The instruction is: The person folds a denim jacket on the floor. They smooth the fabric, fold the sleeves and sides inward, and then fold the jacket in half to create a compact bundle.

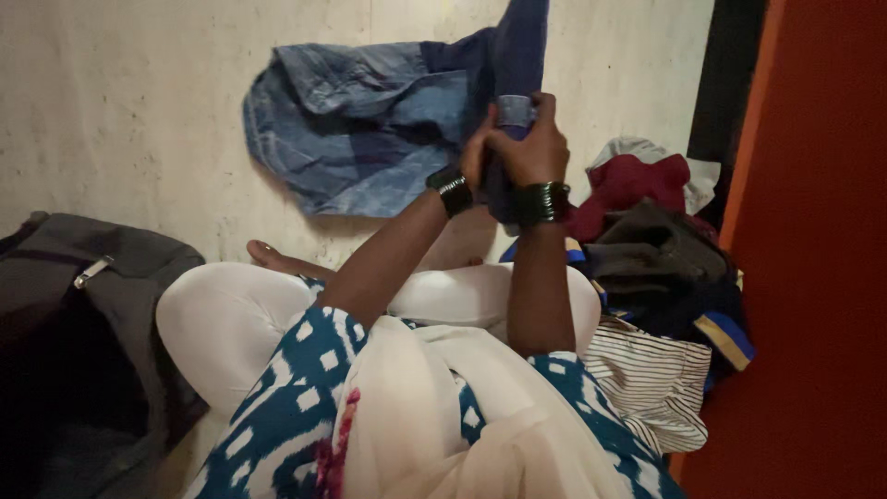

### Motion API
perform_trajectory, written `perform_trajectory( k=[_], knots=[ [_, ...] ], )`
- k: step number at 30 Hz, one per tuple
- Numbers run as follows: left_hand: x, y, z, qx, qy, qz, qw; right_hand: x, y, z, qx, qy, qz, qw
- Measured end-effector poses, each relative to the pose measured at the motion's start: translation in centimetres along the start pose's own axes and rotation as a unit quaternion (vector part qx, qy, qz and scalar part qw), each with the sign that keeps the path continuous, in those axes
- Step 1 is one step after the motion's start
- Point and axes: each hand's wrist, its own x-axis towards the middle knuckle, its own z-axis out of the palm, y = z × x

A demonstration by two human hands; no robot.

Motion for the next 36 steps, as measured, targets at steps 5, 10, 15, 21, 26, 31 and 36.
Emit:
perform_trajectory(
  k=[5, 10, 15, 21, 26, 31, 36],
  knots=[
    [-3.3, 3.5, -4.5, 0.039, -0.02, 0.123, 0.991, -3.3, -5.9, 3.2, -0.022, 0.039, -0.103, 0.994],
    [-12.0, 9.5, -13.2, 0.385, 0.346, 0.161, 0.84, -7.8, -12.7, 11.0, 0.006, -0.007, -0.154, 0.988],
    [-19.5, 16.8, -18.6, 0.105, 0.285, 0.211, 0.929, -9.4, -17.0, 19.5, 0.002, -0.132, -0.114, 0.985],
    [-20.7, 21.0, -23.1, 0.113, 0.406, 0.198, 0.885, -9.1, -14.2, 26.6, 0.092, -0.218, -0.164, 0.958],
    [-22.1, 22.6, -19.8, 0.309, 0.52, 0.23, 0.763, -7.4, -7.2, 25.3, 0.356, -0.119, -0.143, 0.916],
    [-26.1, 20.8, -7.8, 0.449, 0.694, 0.083, 0.557, -2.2, 4.9, 20.7, 0.138, 0.128, -0.014, 0.982],
    [-24.3, 19.8, -13.4, 0.592, 0.628, 0.095, 0.496, -0.7, 9.5, 22.0, 0.331, -0.157, 0.165, 0.916]
  ],
)
